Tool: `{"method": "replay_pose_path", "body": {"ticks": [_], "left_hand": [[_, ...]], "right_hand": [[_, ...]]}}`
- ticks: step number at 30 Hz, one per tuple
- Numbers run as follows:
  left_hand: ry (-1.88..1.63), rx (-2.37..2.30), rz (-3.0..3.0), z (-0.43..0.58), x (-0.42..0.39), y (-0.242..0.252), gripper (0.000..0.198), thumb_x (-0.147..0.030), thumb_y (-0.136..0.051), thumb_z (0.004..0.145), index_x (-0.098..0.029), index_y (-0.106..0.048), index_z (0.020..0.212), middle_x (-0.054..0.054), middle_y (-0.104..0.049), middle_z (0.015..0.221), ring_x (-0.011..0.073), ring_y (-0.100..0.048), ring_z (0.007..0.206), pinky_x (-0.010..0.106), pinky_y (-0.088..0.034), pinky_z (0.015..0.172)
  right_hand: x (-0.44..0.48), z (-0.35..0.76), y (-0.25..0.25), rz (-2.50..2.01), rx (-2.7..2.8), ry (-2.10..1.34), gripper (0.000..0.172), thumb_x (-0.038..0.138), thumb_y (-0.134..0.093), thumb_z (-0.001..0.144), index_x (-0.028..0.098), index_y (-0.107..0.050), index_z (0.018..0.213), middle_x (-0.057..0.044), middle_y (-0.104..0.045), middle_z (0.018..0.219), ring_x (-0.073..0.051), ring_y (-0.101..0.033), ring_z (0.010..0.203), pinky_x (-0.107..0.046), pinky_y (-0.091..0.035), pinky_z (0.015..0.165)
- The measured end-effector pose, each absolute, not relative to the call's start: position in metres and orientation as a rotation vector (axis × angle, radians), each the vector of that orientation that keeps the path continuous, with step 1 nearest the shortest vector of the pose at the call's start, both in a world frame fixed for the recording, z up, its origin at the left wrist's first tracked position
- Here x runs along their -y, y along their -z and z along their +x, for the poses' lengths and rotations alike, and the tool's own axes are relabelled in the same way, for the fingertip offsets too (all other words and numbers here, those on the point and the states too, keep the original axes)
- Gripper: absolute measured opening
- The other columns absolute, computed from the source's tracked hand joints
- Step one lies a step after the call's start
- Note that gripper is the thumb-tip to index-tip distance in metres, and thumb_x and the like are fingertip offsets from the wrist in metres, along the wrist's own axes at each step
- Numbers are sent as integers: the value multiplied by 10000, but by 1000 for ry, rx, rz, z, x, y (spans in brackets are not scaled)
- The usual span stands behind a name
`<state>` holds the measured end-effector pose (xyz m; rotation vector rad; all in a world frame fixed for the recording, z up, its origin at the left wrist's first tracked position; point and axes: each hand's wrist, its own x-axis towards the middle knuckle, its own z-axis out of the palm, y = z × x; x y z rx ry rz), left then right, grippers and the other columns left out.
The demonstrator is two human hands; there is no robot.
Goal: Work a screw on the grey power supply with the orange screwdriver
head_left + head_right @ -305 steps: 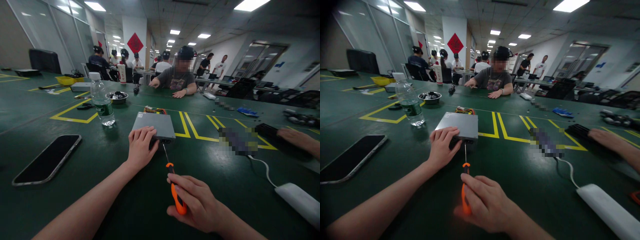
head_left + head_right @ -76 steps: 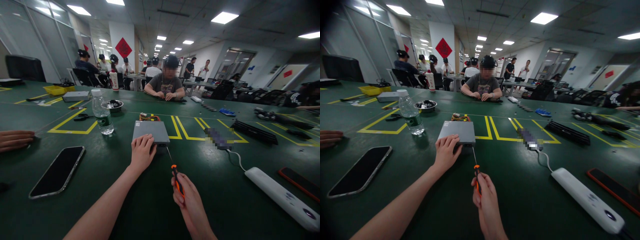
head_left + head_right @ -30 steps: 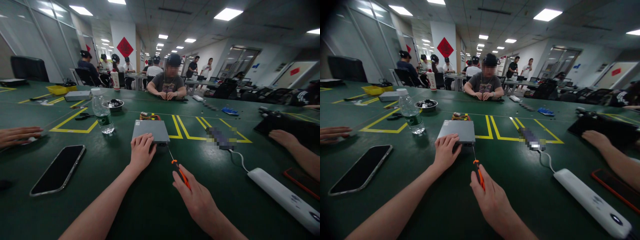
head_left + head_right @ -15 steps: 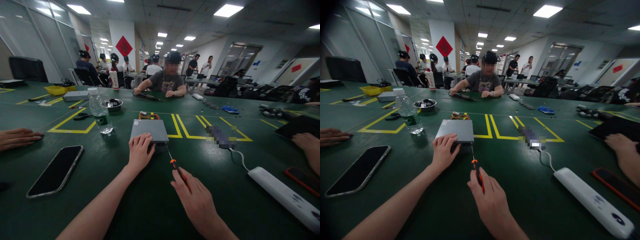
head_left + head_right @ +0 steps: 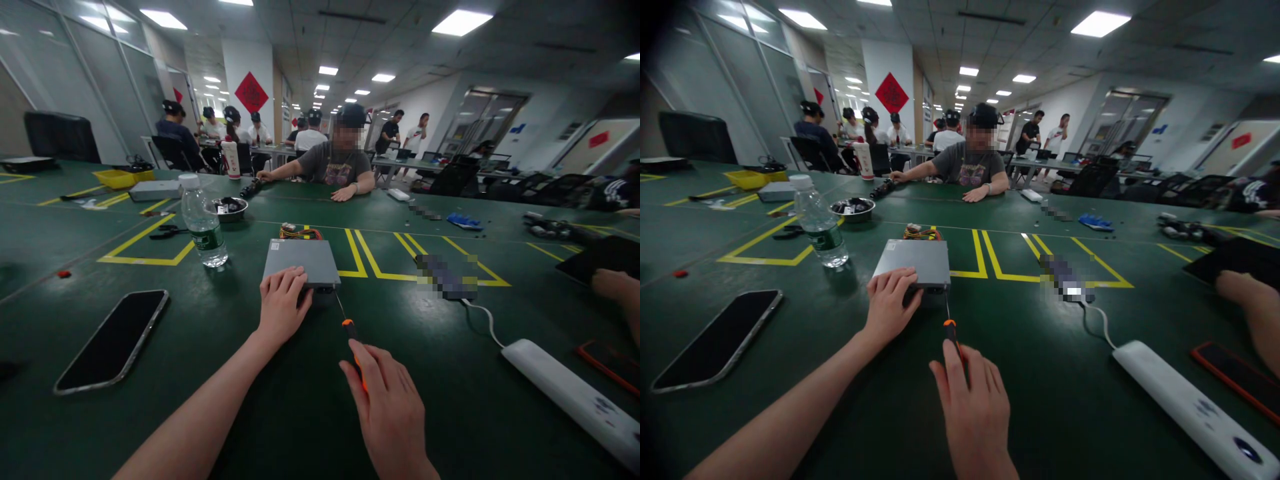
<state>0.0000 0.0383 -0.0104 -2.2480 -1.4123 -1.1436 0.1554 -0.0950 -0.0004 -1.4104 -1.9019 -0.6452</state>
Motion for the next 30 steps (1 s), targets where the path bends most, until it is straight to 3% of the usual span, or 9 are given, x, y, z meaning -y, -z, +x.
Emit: {"method": "replay_pose_path", "body": {"ticks": [4,7,10,14,20,26,30], "left_hand": [[1141,1425,-2250,0,-38,10,207,-285,-521,826,-249,-549,1027,32,-601,1171,236,-493,1087,421,-301,899],[1131,1428,-2258,-1,-37,9,207,-293,-511,835,-246,-544,1033,32,-600,1171,237,-489,1088,422,-302,897],[1128,1429,-2263,-1,-37,9,204,-296,-504,840,-245,-541,1034,28,-603,1166,234,-488,1091,418,-306,894],[1130,1428,-2256,-1,-38,10,204,-295,-510,835,-246,-538,1031,24,-605,1163,232,-491,1089,418,-303,896],[1135,1433,-2262,0,-38,9,195,-285,-515,831,-249,-545,1020,24,-604,1166,233,-492,1090,417,-302,896],[1132,1425,-2253,0,-38,8,196,-286,-516,831,-247,-548,1020,28,-610,1156,231,-498,1078,416,-306,889],[1136,1435,-2256,0,-38,9,196,-287,-519,829,-251,-545,1020,20,-604,1167,226,-494,1088,415,-305,891]], "right_hand": [[95,152,2,-1415,1924,550,265,274,-365,944,116,-531,1078,-119,-604,911,-204,-593,815,-347,-484,706],[95,151,6,-1387,1916,562,243,202,-404,909,90,-518,1093,-152,-584,970,-221,-579,874,-362,-470,737],[93,154,9,-1357,1849,588,198,153,-422,901,123,-513,1075,-109,-618,912,-194,-599,818,-353,-439,765],[93,157,7,-1414,1828,536,185,218,-377,944,150,-510,1053,-53,-643,804,-174,-615,719,-378,-391,793],[94,151,2,-1404,1868,539,189,220,-368,927,116,-474,1043,-103,-622,857,-209,-594,786,-402,-394,801],[93,156,3,-1449,1790,520,219,305,-347,958,159,-465,1070,-50,-646,764,-199,-602,689,-377,-420,756],[92,154,3,-1433,1824,495,274,343,-349,951,148,-455,1112,-77,-647,851,-211,-611,753,-409,-406,810]]}}
